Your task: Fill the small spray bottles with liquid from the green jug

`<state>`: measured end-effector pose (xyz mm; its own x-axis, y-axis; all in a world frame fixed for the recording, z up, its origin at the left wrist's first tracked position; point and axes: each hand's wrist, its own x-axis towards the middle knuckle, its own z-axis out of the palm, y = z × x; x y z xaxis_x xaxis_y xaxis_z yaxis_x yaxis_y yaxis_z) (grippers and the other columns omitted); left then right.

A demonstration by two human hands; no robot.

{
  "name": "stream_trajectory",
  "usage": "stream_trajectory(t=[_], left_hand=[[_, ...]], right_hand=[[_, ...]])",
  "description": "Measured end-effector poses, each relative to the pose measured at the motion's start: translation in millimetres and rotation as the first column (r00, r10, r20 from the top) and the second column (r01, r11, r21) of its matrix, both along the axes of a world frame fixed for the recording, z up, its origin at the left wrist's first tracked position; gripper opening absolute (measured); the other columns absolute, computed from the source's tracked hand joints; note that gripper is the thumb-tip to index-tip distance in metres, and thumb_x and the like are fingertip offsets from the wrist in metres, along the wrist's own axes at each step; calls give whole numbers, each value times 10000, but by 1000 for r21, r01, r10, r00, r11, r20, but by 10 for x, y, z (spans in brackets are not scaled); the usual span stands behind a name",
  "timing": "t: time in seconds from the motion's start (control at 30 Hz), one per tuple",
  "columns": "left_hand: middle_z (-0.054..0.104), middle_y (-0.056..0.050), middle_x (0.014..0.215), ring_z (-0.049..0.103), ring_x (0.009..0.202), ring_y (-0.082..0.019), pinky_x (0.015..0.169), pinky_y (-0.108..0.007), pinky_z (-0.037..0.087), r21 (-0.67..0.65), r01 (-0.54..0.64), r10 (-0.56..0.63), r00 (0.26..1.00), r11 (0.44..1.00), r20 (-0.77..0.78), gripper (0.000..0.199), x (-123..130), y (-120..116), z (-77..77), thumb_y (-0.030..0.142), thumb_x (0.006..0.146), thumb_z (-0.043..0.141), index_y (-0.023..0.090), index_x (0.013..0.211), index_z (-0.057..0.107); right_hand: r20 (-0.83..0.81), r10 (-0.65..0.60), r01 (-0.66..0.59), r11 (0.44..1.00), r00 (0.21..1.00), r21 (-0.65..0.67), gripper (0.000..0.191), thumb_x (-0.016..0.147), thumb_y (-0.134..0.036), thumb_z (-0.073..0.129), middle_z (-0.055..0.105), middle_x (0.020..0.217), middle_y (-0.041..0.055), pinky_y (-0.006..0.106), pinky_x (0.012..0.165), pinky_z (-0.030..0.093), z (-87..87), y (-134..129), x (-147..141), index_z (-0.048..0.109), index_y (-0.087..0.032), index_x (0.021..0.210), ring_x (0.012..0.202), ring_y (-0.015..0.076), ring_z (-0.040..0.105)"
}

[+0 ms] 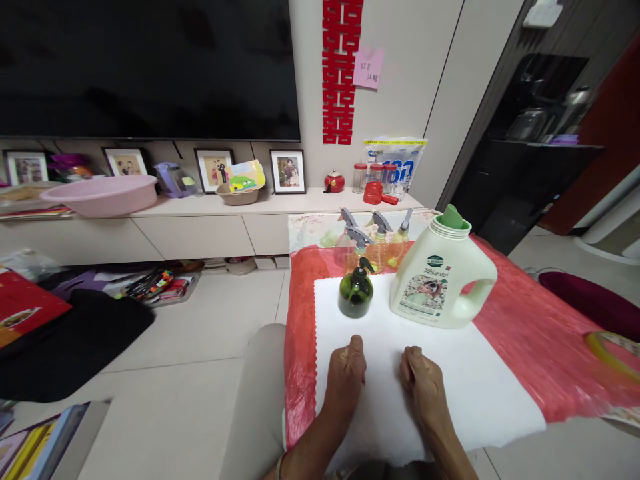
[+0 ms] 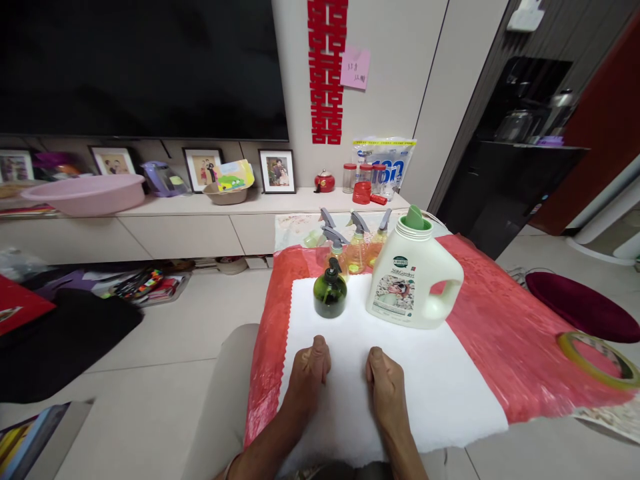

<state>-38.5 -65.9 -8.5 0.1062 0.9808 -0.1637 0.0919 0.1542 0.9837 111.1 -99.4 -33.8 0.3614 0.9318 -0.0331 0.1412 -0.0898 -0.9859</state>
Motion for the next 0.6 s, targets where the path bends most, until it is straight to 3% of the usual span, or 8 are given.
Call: stream_trajectory(t=[0.6], left_hand=[[326,26,444,368,468,-129,543,-309,309,26,-19,19,999,999,33,742,6,-6,-51,870,848,258,248,449,318]], right_hand=[[-29,25,-24,999,999,26,736,877,-835,399,275,550,-3,235,500,218,-136,11,53,339,-170,566,529,71,292]])
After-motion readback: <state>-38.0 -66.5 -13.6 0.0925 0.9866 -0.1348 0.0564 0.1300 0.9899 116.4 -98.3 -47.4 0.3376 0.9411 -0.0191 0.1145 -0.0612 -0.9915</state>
